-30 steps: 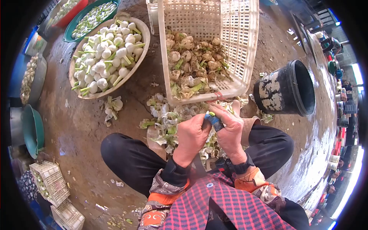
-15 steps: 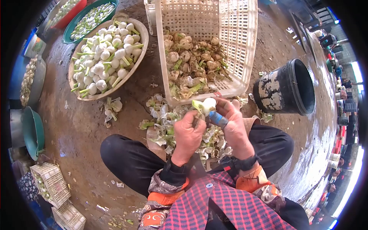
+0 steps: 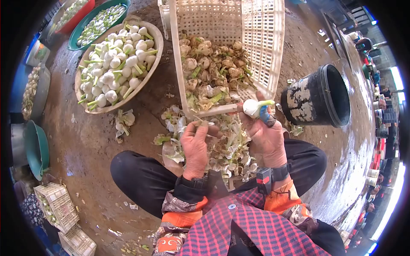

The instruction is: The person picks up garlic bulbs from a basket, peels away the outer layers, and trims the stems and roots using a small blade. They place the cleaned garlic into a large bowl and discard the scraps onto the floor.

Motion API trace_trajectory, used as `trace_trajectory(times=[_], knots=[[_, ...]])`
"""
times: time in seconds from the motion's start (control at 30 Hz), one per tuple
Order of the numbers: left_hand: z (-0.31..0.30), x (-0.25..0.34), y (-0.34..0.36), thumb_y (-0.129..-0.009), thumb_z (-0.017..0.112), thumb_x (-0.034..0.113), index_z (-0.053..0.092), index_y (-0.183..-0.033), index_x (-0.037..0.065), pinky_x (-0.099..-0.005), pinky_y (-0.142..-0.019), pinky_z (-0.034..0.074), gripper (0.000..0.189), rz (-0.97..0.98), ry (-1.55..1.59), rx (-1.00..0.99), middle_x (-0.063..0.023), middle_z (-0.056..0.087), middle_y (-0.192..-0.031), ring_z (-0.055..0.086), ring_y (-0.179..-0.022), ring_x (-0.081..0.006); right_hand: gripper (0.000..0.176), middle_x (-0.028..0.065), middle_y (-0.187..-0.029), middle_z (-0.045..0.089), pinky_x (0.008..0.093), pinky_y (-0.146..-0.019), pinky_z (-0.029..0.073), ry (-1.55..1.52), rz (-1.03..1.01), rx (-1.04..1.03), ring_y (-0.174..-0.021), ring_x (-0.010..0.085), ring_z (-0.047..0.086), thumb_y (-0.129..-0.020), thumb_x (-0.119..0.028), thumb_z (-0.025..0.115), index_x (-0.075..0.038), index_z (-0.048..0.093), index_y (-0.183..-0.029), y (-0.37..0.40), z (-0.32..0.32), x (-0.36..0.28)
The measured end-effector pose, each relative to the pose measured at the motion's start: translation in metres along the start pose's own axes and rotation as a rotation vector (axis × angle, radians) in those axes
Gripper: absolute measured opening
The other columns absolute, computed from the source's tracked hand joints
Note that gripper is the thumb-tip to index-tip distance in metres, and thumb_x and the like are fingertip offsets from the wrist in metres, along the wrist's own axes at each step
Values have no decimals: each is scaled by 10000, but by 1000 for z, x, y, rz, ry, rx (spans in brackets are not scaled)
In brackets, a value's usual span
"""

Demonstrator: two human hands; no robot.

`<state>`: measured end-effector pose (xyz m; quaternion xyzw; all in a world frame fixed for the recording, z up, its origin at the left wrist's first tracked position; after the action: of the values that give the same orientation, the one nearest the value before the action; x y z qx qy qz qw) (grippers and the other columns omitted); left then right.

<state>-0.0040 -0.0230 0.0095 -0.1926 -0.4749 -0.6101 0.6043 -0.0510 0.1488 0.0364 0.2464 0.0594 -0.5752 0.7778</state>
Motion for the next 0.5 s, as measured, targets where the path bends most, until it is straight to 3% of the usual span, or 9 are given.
trace_trajectory(times=[0.03, 0.07, 0.13, 0.2, 0.3, 0.43, 0.5], knots=[[-5, -4, -3, -924, 496, 132, 565, -824, 10, -271, -533, 503, 172, -14, -36, -7, -93, 647, -727, 617, -573, -161, 306, 173, -1169, 544, 481, -944, 461, -32, -24, 34, -1120, 369, 523, -874, -101, 580, -8, 496, -1153, -2, -5, 0], [-4, -11, -3, -896, 565, 113, 580, -869, -8, -249, -548, 497, 125, -53, -78, -55, -64, 643, -742, 610, -586, -136, 277, 147, -1123, 579, 449, -943, 462, 162, -121, 8, -1090, 321, 549, -866, -104, 597, -24, 528, -1122, 0, -5, 1], [19, -2, 7, -866, 616, 93, 602, -921, -20, -229, -558, 490, 126, 45, -98, -58, -38, 639, -755, 599, -596, -111, 246, 126, -1101, 594, 412, -920, 473, 127, -133, 55, -1050, 282, 571, -863, -102, 606, -43, 546, -1094, 1, -9, 11], [34, -5, 12, -824, 675, 55, 616, -1038, -42, -195, -585, 483, 243, 59, -46, -61, -19, 641, -793, 590, -631, -77, 216, 88, -1085, 604, 341, -854, 490, 196, -161, 71, -976, 213, 597, -854, -95, 624, -78, 548, -1055, 4, -5, 23], [33, -2, 13, -846, 651, 61, 620, -1074, -42, -196, -628, 469, 252, 63, -124, -75, -6, 633, -862, 554, -750, -43, 263, 143, -1192, 552, 405, -947, 461, 305, -179, -25, -1082, 266, 559, -849, -80, 612, -44, 520, -1093, 10, -3, 30], [27, -4, 14, -843, 647, 56, 633, -1032, -51, -168, -564, 442, 217, 2, -69, -71, 9, 633, -753, 541, -657, -24, 215, 84, -1046, 610, 332, -771, 516, 457, -183, 50, -919, 193, 614, -866, -114, 622, -74, 516, -1049, 16, 0, 36], [22, -3, 14, -840, 640, 53, 635, -1014, -50, -171, -546, 441, 202, 95, -258, -88, 2, 631, -730, 539, -648, -21, 212, 95, -1045, 612, 343, -763, 524, 387, -155, 72, -907, 197, 618, -876, -129, 610, -71, 515, -1056, 18, 1, 39]])
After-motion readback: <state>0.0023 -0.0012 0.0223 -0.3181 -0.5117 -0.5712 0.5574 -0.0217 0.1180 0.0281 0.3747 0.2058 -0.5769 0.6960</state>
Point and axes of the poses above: each hand's wrist, its own y-axis away from the middle knuckle, its own z-axis out of the palm, x = y × z, the point moved 6 cm from there along -y, towards the middle knuckle
